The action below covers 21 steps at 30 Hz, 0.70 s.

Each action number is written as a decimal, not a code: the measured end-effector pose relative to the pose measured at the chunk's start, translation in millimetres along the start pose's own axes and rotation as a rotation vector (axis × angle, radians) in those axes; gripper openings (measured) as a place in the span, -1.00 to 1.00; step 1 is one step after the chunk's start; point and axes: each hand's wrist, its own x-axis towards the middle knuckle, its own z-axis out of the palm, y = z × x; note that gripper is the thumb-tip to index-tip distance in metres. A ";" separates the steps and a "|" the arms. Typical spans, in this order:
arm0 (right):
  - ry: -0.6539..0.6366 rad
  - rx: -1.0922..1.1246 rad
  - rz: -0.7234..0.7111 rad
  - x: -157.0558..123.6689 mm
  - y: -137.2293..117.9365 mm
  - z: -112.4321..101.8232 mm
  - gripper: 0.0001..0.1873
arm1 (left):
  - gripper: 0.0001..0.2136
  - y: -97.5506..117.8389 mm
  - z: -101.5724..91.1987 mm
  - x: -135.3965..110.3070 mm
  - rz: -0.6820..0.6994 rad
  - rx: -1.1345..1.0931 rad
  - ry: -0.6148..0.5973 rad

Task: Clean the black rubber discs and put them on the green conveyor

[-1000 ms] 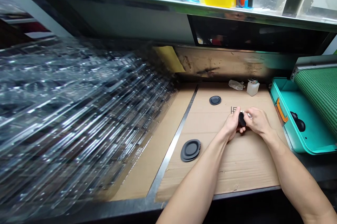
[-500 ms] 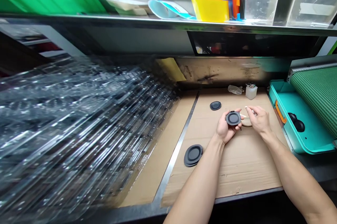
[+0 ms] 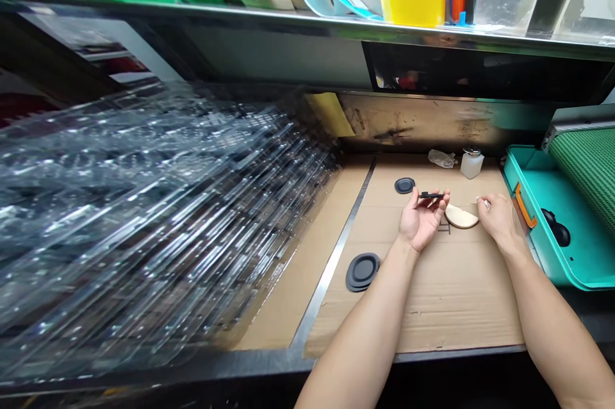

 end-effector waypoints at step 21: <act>-0.049 0.181 -0.344 -16.4 -34.1 -4.4 -0.58 | -0.65 0.3 -5.3 4.3 0.106 0.119 -0.040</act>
